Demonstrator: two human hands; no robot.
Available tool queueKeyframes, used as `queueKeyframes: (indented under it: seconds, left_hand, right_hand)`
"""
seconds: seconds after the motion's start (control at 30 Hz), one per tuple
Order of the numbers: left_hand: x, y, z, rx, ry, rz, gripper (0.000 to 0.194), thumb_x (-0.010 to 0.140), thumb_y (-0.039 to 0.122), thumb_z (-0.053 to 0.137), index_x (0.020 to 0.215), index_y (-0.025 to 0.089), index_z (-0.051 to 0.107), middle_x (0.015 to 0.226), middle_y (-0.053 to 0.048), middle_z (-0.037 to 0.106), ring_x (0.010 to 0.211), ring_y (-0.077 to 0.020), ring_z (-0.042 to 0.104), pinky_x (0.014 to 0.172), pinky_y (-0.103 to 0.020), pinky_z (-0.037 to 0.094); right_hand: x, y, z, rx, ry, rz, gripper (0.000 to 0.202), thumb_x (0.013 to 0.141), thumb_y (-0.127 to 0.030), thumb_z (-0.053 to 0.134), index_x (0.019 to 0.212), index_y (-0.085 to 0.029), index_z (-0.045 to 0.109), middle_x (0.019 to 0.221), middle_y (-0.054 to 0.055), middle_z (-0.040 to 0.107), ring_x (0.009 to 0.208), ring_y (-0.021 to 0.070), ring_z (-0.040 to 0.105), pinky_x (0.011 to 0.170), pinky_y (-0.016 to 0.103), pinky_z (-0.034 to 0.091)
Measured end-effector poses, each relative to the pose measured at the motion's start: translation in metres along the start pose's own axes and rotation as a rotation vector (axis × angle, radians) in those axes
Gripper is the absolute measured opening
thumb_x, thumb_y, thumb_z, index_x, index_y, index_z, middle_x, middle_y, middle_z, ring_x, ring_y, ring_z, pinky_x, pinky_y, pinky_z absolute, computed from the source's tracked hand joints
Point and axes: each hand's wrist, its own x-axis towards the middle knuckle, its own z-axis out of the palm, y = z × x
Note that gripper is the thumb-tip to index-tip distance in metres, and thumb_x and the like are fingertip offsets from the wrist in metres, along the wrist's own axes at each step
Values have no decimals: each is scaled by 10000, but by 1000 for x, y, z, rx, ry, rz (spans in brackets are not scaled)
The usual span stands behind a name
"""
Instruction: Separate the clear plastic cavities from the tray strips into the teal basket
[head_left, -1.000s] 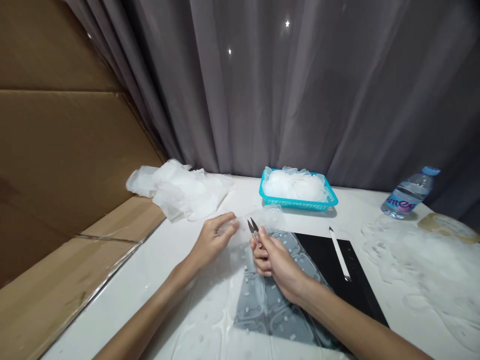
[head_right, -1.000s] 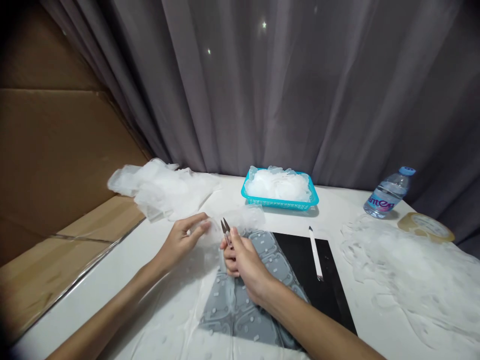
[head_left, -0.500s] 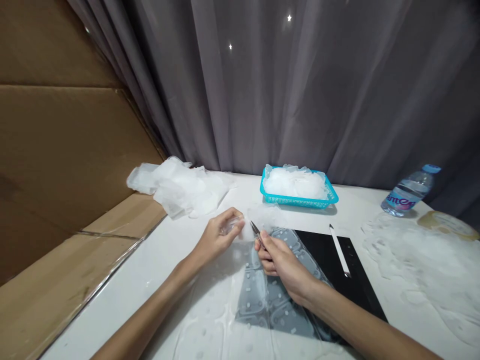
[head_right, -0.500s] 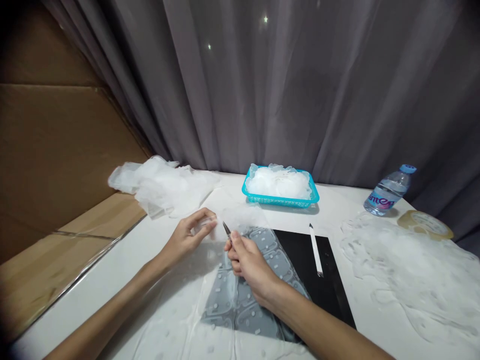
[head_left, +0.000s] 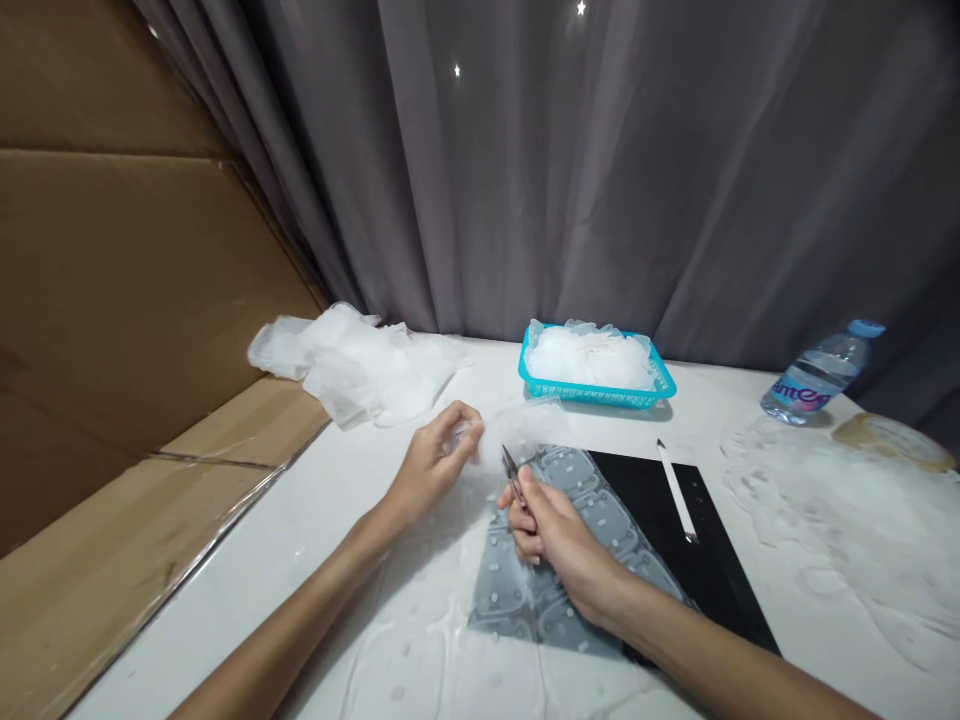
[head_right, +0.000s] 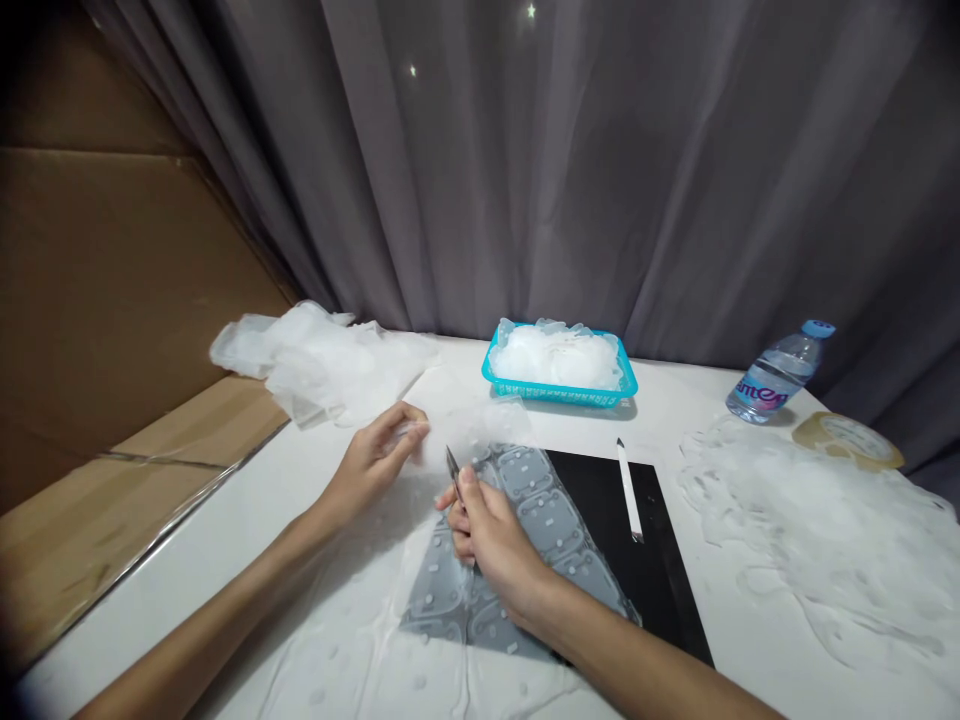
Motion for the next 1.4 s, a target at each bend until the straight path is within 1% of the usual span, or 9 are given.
queueKeyframes:
  seconds: [0.2, 0.4, 0.57, 0.77, 0.9, 1.03, 1.1, 1.2, 1.4]
  left_hand:
    - [3, 2, -3, -17, 19, 1, 237, 1004, 398, 546, 891, 194, 589, 727, 27, 575, 661, -143, 549, 683, -258, 428]
    - [2, 1, 0, -29, -2, 23, 229, 1008, 386, 554, 895, 191, 591, 771, 29, 565, 645, -122, 551, 668, -244, 439]
    - [2, 1, -2, -10, 4, 36, 220, 1003, 376, 561, 897, 188, 600, 776, 32, 561, 629, -113, 533, 656, -239, 432]
    - [7, 2, -7, -103, -42, -4, 263, 958, 397, 574, 811, 179, 592, 713, 38, 536, 562, -105, 475, 564, -232, 389]
    - [9, 2, -13, -111, -69, -3, 250, 908, 384, 595, 776, 173, 602, 715, 23, 567, 614, -123, 498, 592, -241, 392]
    - [9, 5, -16, -111, -91, 20, 238, 887, 364, 588, 740, 177, 578, 699, 24, 544, 650, -134, 502, 620, -251, 387]
    - [8, 7, -16, -102, -103, 42, 238, 895, 357, 584, 737, 180, 566, 693, 30, 528, 648, -132, 494, 618, -251, 383]
    - [6, 9, -16, -49, -115, 99, 239, 925, 338, 565, 744, 182, 558, 682, 38, 521, 633, -125, 488, 616, -249, 383]
    - [-1, 12, -15, 230, -57, 276, 172, 938, 246, 558, 781, 185, 591, 701, 26, 586, 639, -134, 525, 622, -252, 400]
  right_hand:
    - [0, 3, -2, 15, 5, -11, 747, 710, -907, 634, 886, -184, 564, 612, -121, 318, 455, 33, 219, 429, 185, 277]
    - [3, -10, -1, 40, -54, 1, 698, 716, -849, 698, 880, -187, 551, 605, -129, 303, 452, 29, 184, 399, 171, 243]
    - [3, -10, -2, 67, -78, -6, 662, 733, -810, 724, 838, -193, 505, 604, -133, 286, 462, 24, 163, 418, 163, 202]
    - [-1, -11, -4, 69, -62, -42, 649, 756, -807, 707, 804, -199, 485, 589, -142, 230, 457, 24, 111, 410, 165, 182]
    - [-4, -20, -6, 64, -1, -49, 650, 760, -818, 691, 856, -193, 540, 612, -131, 244, 458, 31, 108, 375, 165, 164]
    - [-3, -27, -6, -5, -95, 30, 648, 758, -807, 704, 867, -183, 564, 621, -126, 267, 462, 30, 117, 366, 157, 157]
    - [0, -27, -3, -9, -138, 63, 646, 775, -811, 684, 870, -183, 563, 625, -123, 276, 463, 31, 125, 365, 156, 161]
    - [5, -27, 2, 19, -140, 63, 644, 789, -809, 672, 888, -182, 565, 629, -123, 279, 463, 30, 129, 369, 153, 167]
    - [10, -29, 9, 76, -147, 59, 627, 785, -780, 706, 890, -180, 559, 620, -129, 280, 452, 27, 124, 360, 157, 160]
